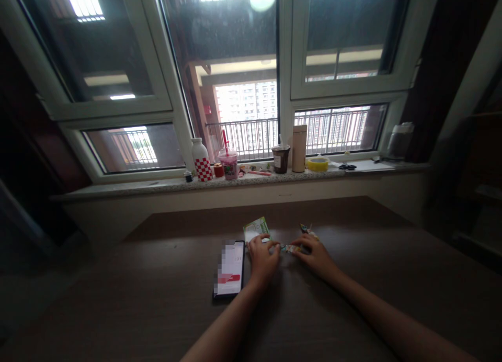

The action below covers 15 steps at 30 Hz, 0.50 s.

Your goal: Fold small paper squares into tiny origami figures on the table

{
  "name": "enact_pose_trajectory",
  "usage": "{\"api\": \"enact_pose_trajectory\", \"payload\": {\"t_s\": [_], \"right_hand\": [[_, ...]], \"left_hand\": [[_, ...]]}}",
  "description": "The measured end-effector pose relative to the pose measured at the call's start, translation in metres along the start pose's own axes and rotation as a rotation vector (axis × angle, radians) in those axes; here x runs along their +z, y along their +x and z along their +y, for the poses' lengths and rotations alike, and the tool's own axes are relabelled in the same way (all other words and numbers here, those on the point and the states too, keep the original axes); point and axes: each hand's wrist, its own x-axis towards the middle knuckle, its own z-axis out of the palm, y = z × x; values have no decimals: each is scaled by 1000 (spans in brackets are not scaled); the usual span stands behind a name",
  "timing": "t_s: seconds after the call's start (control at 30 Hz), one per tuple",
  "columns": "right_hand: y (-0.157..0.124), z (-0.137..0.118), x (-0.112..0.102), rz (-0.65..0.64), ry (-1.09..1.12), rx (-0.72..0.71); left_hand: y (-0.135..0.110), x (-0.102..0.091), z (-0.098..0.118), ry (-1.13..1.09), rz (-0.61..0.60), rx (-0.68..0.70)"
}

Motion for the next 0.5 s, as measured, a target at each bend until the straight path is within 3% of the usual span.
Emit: {"api": "enact_pose_trajectory", "payload": {"t_s": [0.23, 0.5], "right_hand": [[2, 8, -4, 153, -142, 91], [2, 10, -8, 159, -318, 216]], "left_hand": [[-3, -2, 4, 72, -42, -2], [-4, 4, 0, 178, -102, -2]]}}
